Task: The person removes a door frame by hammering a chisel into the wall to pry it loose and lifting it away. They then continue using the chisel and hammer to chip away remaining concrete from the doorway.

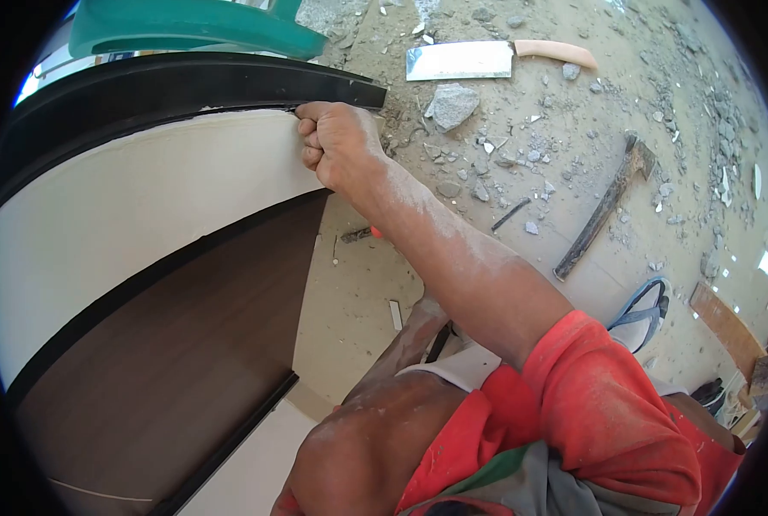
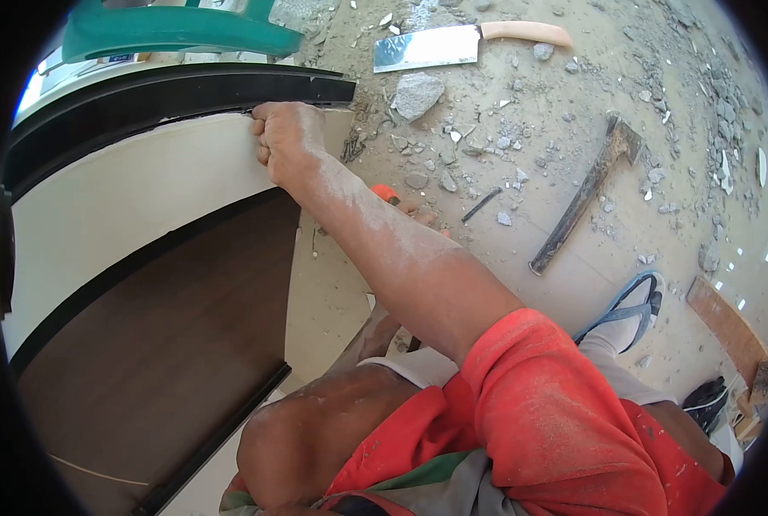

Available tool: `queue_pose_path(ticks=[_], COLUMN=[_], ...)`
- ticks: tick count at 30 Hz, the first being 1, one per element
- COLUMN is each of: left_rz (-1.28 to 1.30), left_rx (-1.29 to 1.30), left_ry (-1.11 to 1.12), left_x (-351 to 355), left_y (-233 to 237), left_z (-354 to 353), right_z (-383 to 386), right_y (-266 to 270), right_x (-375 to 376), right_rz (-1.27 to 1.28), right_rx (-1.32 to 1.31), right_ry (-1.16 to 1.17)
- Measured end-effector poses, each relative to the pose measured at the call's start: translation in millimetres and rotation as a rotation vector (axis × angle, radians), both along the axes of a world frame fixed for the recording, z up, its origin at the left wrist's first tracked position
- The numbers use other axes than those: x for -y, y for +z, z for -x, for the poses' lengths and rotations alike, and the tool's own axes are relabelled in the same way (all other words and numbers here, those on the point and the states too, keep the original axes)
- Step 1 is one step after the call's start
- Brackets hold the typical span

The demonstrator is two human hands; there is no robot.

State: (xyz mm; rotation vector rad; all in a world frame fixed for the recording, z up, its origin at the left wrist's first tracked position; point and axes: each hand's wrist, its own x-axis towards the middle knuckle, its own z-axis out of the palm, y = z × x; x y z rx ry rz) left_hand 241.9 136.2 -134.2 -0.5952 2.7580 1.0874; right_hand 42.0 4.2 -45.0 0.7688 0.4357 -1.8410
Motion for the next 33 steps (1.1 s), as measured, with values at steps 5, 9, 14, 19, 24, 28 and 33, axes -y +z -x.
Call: queue_pose_path(ticks=[5,9,14,19,24,28,33], left_rz=[0.004,0.003,0.001,0.002,0.032,0.097,0.159], left_rx=[-0.017,-0.029,-0.033,-0.028,-0.023,-0.105,-0.176], left_ry=[0.027,0.039,0.035,0.024,0.024,-0.004,0.033], left_x=[-1,-1,1,4,13,14,13], left_y=[-3,-5,-5,-7,-11,-43,-5], left_z=[2,2,1,7,23,10,37], right_z=[4,4,4,4,-1,4,41], right_y=[7,10,10,17,-4,1,30], right_x=[1,8,12,-3,-41,-44,-31], right_rz=[-0.064,-0.151,-0.244,-0.116,0.087,0.046,0.252], right_rx=[-0.032,-0.036,-0.102,-0.144,-0.435,-0.58,-0.608], right_ry=[0.018,0.026,0.051,0.012,0.12,0.12,0.164])
